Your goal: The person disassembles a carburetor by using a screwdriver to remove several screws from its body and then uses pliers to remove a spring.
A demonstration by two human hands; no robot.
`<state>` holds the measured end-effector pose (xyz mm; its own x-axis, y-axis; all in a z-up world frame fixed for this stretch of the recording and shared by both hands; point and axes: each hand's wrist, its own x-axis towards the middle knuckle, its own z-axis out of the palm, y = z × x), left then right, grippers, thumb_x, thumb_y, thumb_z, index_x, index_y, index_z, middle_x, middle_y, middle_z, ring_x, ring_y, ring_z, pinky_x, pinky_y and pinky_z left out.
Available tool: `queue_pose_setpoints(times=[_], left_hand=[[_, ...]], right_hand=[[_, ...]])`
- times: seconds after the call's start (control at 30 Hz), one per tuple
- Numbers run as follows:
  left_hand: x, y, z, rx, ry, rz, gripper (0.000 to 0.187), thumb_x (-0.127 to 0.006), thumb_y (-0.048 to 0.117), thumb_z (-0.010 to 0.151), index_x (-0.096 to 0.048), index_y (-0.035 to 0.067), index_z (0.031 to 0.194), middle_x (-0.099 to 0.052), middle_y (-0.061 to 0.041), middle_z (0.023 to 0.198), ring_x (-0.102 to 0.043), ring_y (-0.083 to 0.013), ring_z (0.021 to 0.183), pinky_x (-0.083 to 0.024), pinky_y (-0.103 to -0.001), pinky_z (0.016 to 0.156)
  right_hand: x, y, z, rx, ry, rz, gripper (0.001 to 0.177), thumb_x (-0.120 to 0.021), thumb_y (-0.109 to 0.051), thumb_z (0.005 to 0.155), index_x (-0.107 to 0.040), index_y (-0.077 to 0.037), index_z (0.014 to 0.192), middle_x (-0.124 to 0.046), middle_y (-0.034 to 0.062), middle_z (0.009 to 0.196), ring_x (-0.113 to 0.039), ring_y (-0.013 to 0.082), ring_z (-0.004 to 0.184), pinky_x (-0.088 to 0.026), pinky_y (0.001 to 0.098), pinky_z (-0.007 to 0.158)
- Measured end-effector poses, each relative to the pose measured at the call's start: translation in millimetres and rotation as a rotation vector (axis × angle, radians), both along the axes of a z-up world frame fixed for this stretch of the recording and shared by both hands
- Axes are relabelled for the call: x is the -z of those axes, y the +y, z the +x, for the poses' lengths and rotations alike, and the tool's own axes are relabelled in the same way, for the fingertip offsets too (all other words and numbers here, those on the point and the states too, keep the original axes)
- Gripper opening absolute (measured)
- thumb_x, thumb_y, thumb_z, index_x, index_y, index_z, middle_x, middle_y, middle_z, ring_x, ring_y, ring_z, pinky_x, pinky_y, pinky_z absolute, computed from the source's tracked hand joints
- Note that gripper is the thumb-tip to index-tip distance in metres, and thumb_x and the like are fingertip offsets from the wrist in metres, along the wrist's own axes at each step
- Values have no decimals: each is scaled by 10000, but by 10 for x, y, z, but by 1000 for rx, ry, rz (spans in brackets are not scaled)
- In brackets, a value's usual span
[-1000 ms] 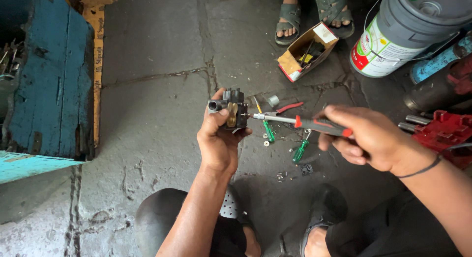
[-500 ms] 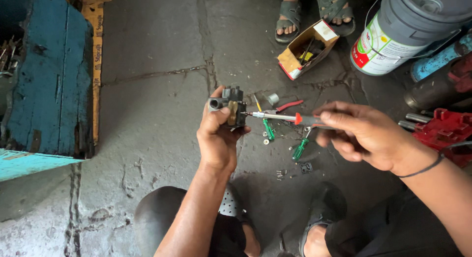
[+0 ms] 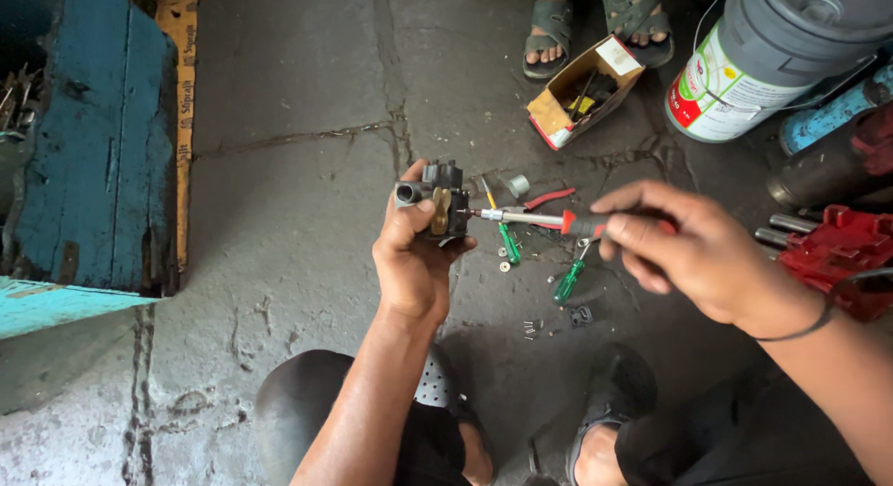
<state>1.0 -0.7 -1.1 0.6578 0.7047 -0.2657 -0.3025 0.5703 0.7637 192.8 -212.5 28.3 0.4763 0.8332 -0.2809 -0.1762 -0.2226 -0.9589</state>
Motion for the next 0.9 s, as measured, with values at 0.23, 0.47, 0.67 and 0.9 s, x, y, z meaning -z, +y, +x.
queue_pose_setpoints(times=[0.23, 0.47, 0.67, 0.9], left_hand=[[-7, -8, 0, 3, 1, -11, 723, -598, 313, 768, -500, 171, 1470, -650, -58, 1140, -609, -201, 943, -543, -400, 717], [-27, -20, 7, 1, 26, 20, 751, -595, 310, 746, -496, 152, 1474, -643, -57, 1157, -599, -194, 971, -551, -401, 727], [-52, -31, 15, 9, 31, 12, 756, -591, 319, 738, -497, 152, 1469, -644, -59, 1151, -599, -197, 972, -544, -397, 729], [-47, -40, 3, 29, 20, 13, 745, -586, 311, 747, -498, 147, 1469, -641, -62, 1149, -600, -199, 970, -546, -408, 740]], right_hand=[[-178, 12, -105, -82, -822, 169, 203, -717, -144, 961, -665, -90, 1149, -672, 56, 1040, -608, 145, 892, -491, 298, 748], [-97, 0, -103, -88, -842, 1, 271, -729, -130, 905, -739, -83, 1172, -679, 115, 957, -572, 262, 838, -457, 365, 719], [-290, 103, -224, -101, -1268, 149, 323, -784, -116, 774, -698, -101, 1084, -667, 72, 992, -634, 273, 958, -505, 380, 831], [-76, 66, -118, -170, -153, -283, 310, -632, -176, 911, -742, -71, 1181, -672, 46, 808, -568, 116, 650, -479, 304, 544]])
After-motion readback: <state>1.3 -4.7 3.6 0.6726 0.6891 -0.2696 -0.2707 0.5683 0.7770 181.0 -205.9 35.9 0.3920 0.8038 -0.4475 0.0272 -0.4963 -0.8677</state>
